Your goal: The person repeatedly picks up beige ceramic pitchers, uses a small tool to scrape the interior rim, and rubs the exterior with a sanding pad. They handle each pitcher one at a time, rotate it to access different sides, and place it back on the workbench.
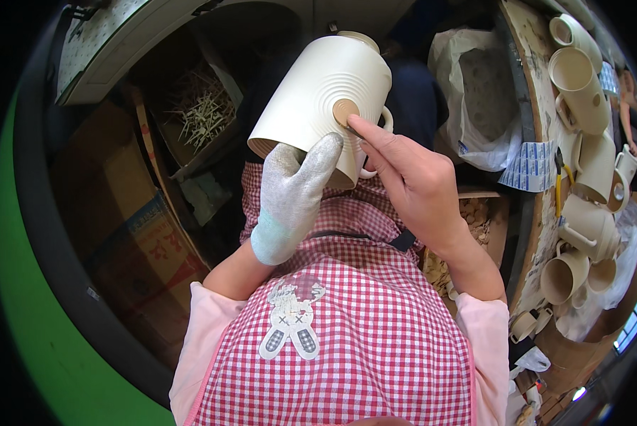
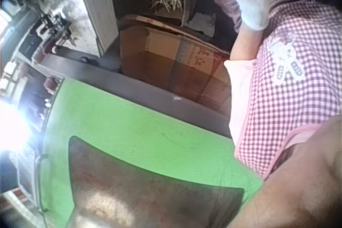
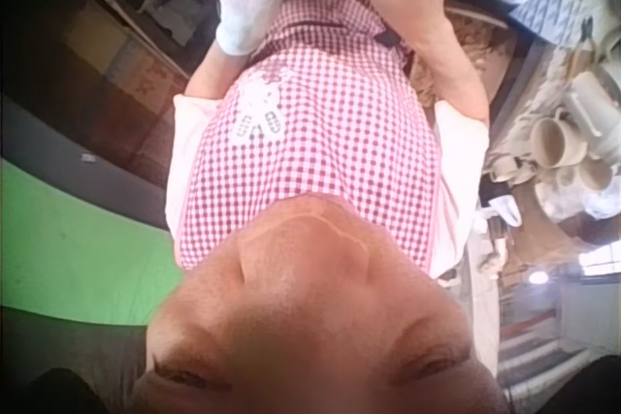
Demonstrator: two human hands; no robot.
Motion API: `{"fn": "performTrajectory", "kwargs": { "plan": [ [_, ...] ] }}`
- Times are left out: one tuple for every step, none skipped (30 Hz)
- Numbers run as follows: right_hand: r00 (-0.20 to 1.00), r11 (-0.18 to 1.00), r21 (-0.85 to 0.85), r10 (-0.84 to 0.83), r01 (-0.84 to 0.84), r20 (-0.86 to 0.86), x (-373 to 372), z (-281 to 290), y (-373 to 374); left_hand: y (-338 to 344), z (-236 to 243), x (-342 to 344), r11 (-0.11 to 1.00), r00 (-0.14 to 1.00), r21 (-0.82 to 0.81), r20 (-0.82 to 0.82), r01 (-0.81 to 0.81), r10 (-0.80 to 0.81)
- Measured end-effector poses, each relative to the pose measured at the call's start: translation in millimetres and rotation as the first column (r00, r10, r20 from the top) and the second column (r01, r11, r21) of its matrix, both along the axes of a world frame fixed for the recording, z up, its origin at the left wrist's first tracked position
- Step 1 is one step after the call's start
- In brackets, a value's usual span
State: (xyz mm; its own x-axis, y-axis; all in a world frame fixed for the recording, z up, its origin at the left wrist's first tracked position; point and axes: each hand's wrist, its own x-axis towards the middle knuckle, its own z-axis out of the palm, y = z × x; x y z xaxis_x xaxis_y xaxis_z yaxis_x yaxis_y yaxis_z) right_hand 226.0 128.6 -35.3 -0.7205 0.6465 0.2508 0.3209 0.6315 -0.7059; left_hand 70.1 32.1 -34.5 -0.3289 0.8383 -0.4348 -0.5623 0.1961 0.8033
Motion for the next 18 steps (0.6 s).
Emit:
{"fn": "performTrajectory", "kwargs": {
  "plan": [
    [1.0,1.0,-0.002,-0.007,0.007,0.021,1,0,-1,0,-1,0,1.0,0.999,-0.004,-0.032,0.011,-0.011],
    [0.999,1.0,-0.009,-0.013,0.013,0.034,1,1,-2,0,-2,1,0.999,0.998,-0.03,-0.063,0.024,-0.026],
    [0.999,1.0,-0.021,-0.017,0.018,0.043,1,1,-2,0,-3,1,1.0,0.998,-0.009,-0.057,0.005,-0.006],
    [0.998,1.0,-0.014,-0.025,0.026,0.061,1,1,-3,0,-4,2,1.0,0.999,-0.012,-0.051,-0.011,0.01],
    [0.997,0.999,-0.013,-0.033,0.034,0.075,0,1,-3,0,-4,3,1.0,0.999,-0.014,-0.045,-0.027,0.027],
    [0.995,0.999,-0.011,-0.041,0.042,0.089,0,1,-3,1,-5,4,1.0,0.999,-0.006,-0.045,-0.028,0.028],
    [0.996,0.999,0.027,-0.04,0.038,0.085,-1,1,-3,1,-5,6,1.0,0.999,0.001,-0.044,-0.027,0.027],
    [0.996,0.997,0.064,-0.041,0.036,0.082,-1,0,-3,1,-5,7,0.999,0.998,0.025,-0.049,-0.028,0.029],
    [0.994,0.995,0.092,-0.046,0.037,0.095,-1,-1,-4,2,-7,9,1.0,0.993,0.011,-0.118,-0.029,0.03],
    [0.991,0.991,0.124,-0.056,0.041,0.123,-1,-3,-4,4,-9,12,0.999,0.981,0.016,-0.191,-0.033,0.035],
    [0.984,0.988,0.147,-0.072,0.048,0.165,-1,-5,-5,5,-13,15,0.998,0.963,0.056,-0.269,-0.02,0.034],
    [0.978,0.985,0.165,-0.085,0.054,0.19,-1,-7,-7,7,-17,18,1.0,0.944,0.016,-0.329,-0.023,0.027],
    [0.966,0.979,0.192,-0.113,0.068,0.231,-2,-10,-10,10,-23,21,1.0,0.918,0.011,-0.395,-0.01,0.013],
    [0.946,0.965,0.25,-0.151,0.078,0.286,-4,-13,-13,13,-29,24,1.0,0.887,0.004,-0.461,0.009,-0.006],
    [0.925,0.949,0.303,-0.193,0.091,0.329,-6,-17,-16,17,-36,26,0.998,0.779,0.064,-0.625,0.0,0.04],
    [0.898,0.929,0.356,-0.239,0.101,0.369,-8,-21,-19,19,-42,27,0.999,0.789,0.04,-0.613,-0.003,0.027],
    [0.887,0.92,0.374,-0.267,0.119,0.376,-12,-25,-21,21,-48,28,1.0,0.8,0.018,-0.6,-0.004,0.015],
    [0.888,0.916,0.378,-0.283,0.138,0.363,-13,-27,-23,22,-52,29,1.0,0.809,-0.002,-0.587,-0.011,0.008]
  ]
}}
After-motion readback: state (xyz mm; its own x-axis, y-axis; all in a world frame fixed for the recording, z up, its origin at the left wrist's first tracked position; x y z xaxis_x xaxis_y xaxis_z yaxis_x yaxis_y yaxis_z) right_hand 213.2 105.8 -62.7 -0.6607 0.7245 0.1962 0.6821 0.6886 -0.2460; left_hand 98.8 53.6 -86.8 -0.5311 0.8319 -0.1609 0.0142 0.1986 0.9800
